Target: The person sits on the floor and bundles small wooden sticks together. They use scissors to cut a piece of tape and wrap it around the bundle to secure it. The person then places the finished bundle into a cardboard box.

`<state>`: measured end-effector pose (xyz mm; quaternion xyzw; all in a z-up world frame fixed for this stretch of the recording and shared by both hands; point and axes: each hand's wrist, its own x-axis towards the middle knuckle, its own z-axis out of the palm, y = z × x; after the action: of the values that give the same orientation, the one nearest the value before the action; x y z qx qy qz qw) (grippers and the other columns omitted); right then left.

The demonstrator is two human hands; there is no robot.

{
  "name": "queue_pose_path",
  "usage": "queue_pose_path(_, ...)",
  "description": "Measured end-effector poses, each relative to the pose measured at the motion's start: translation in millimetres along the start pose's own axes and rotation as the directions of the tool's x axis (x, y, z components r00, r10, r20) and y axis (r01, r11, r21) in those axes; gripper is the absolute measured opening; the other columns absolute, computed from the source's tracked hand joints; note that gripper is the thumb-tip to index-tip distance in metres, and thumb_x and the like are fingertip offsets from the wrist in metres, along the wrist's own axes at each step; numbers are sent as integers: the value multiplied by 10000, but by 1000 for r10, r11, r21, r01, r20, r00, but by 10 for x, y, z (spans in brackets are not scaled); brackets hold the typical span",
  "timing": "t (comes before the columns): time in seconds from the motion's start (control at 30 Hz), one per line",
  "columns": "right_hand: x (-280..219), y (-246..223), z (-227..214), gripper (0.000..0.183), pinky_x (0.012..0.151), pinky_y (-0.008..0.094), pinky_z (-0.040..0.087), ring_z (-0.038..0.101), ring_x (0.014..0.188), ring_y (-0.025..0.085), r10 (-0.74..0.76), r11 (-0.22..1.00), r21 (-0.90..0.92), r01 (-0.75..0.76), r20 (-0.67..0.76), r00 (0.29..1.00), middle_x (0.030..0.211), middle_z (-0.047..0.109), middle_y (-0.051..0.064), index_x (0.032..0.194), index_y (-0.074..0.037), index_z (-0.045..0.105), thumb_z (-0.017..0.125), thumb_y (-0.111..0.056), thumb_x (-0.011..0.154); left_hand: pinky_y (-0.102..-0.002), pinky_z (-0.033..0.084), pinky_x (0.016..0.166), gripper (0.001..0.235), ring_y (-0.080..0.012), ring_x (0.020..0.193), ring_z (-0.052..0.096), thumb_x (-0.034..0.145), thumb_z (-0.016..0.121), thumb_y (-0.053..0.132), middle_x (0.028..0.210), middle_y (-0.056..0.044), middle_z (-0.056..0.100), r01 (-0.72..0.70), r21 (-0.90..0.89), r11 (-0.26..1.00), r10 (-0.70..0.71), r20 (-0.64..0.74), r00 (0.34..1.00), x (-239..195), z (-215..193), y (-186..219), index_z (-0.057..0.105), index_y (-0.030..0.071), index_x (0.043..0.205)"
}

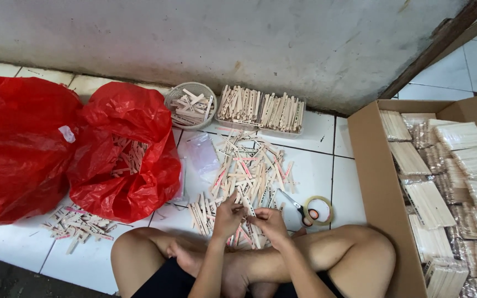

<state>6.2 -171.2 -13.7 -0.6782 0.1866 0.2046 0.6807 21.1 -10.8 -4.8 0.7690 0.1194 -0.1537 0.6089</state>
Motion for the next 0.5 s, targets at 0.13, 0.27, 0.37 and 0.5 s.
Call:
queue_pose_path(0.13,-64,-41,-19,176,771,279,589,750,796,197,29,998,61,-31,30,999,887,828,141,967,26,825,841,6,793,-298,653,666,943,-186,677,688,896,680,-91,1025,-200,732,158,-115,981,-147,96,984,-152,-121,489,258,333,1625)
queue_pose_path(0.27,-141,-135,-10,163,626,248,450,616,725,130,104,994,-37,-102,69,992,854,763,54,993,-20,811,836,-104,856,-354,687,790,934,-208,761,687,871,717,-71,948,-160,656,217,-131,967,-197,156,968,-145,-254,506,327,357,1604)
queue_pose_path(0.37,-203,-189,-29,92,483,213,342,494,626,92,156,988,-15,-155,123,980,840,713,28,976,-22,781,807,-72,903,-353,690,730,979,-214,708,696,818,788,-51,932,-159,655,219,-137,966,-188,207,960,-111,-329,468,351,349,1598)
queue_pose_path(0.5,-162,-151,-38,47,553,227,398,558,749,102,201,979,15,-204,117,973,883,716,18,938,-54,758,800,-58,918,-364,687,676,761,-263,686,729,727,875,3,893,-147,660,169,-218,961,-119,226,967,15,-308,267,593,117,1424)
